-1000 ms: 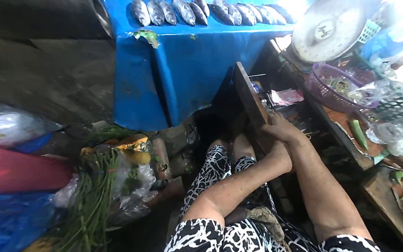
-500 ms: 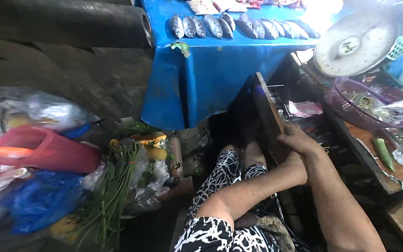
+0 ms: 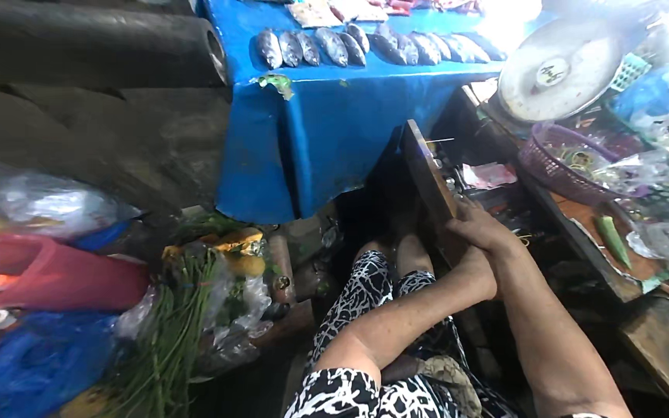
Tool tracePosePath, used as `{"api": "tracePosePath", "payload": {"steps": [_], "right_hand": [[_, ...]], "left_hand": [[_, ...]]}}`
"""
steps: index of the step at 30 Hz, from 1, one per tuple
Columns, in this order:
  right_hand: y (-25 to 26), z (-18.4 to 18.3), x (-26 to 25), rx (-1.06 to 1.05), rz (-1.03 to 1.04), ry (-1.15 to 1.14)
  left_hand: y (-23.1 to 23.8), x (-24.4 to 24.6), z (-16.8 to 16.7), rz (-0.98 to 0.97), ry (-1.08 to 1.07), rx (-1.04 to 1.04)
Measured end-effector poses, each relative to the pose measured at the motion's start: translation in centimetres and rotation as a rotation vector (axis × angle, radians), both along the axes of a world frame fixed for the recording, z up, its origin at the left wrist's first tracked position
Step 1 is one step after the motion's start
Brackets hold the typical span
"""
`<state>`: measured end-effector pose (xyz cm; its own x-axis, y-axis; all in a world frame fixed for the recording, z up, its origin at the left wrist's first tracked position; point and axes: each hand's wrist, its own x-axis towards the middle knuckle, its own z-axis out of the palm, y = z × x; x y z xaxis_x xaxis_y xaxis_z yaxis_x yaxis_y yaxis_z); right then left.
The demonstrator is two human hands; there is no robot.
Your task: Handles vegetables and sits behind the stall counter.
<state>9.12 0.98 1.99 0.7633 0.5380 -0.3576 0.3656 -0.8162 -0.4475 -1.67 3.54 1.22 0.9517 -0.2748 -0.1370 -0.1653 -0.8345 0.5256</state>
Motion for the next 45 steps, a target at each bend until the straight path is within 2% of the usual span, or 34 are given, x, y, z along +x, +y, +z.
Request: {"api": "tracePosePath", "payload": {"steps": [5,11,38,45], "right_hand": [[-0.3,-0.4,0.1,0.046,0.005,-0.025],[-0.4,-0.3,0.0,0.020,0.009,-0.020],[-0.6,-0.3,0.2,0.047,0.026,-0.018],[-0.7,-0.3,0.1,0.058,0.012,-0.002]], "left_hand": [[-0.5,0.7,-1.0,0.004,-0.009,0.028],[-0.6,0.8,-0.6,-0.036,0.014,0.101],[-0.2,0.5,0.3,-0.021,0.035,0.067],[-0.5,0.9,-0.4,-0.027,0.018,0.097]]}}
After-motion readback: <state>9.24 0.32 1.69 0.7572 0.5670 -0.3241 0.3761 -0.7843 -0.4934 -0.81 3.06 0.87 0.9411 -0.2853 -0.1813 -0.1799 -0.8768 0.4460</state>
